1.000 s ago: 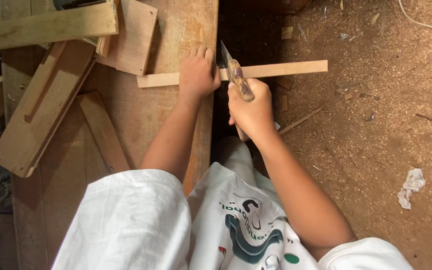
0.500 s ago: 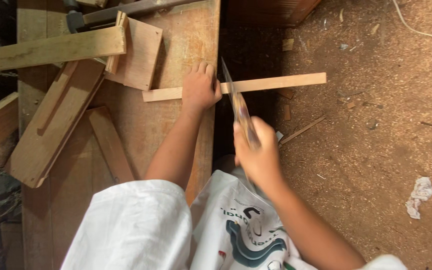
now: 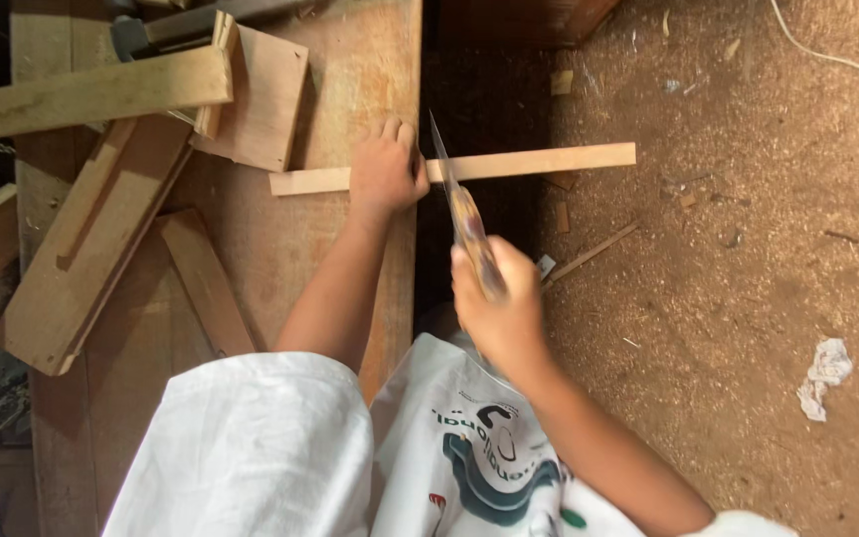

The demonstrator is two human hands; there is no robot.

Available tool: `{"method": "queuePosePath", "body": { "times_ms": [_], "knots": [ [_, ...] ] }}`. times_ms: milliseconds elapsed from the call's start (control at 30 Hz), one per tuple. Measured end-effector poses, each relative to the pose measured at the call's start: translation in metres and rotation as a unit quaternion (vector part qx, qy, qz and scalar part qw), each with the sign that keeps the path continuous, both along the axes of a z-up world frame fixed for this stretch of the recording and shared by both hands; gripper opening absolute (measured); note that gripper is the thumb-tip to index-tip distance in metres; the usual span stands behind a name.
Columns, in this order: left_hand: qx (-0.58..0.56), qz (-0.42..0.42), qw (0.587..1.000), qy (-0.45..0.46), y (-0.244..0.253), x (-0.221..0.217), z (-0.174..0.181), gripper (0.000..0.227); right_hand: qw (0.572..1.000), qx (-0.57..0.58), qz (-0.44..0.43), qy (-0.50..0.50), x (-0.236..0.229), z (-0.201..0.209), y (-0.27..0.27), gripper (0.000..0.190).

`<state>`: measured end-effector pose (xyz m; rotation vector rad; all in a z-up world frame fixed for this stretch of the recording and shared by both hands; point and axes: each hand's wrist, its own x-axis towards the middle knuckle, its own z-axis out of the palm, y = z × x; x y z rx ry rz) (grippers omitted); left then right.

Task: The person places a thin wooden stick on a workbench and uses a hand saw to cut it into smaller pieces. The person holds the wood with one hand and saws with the other, completing several cuts.

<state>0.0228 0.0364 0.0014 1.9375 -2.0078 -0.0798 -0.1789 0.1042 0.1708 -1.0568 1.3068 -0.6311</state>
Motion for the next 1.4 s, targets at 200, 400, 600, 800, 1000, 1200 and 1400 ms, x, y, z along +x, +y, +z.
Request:
{"method": "queuePosePath", "body": {
  "times_ms": [200,400,600,800,1000,1200,1400],
  "knots": [
    [0.038,0.020,0.999,0.013,-0.005,0.001,-0.001,0.023,1.000,0.017,0.023,0.006,0.010,0.019,-0.016,0.024],
    [0.023,0.021,0.999,0.021,-0.002,-0.002,0.001,0.021,0.999,0.024,0.024,0.018,0.004,0.028,-0.020,0.025],
    [0.032,0.103,0.987,0.115,-0.001,-0.004,0.005,0.013,1.000,-0.024,0.002,0.008,0.010,-0.032,-0.030,0.022],
    [0.021,0.118,0.992,0.040,-0.011,-0.014,0.006,0.018,0.988,-0.140,0.069,0.013,-0.025,-0.022,-0.002,0.049],
    [0.019,0.134,0.990,0.047,-0.019,-0.014,0.011,0.025,0.974,-0.221,0.043,0.015,0.009,-0.012,-0.045,0.019],
    [0.034,0.135,0.990,0.018,-0.011,-0.016,-0.002,0.015,0.994,-0.084,0.014,-0.069,0.008,-0.019,-0.047,0.013],
    [0.000,0.137,0.990,0.023,-0.013,-0.015,0.000,0.016,0.991,-0.127,0.022,-0.021,0.012,-0.012,-0.047,0.012]
  ]
}}
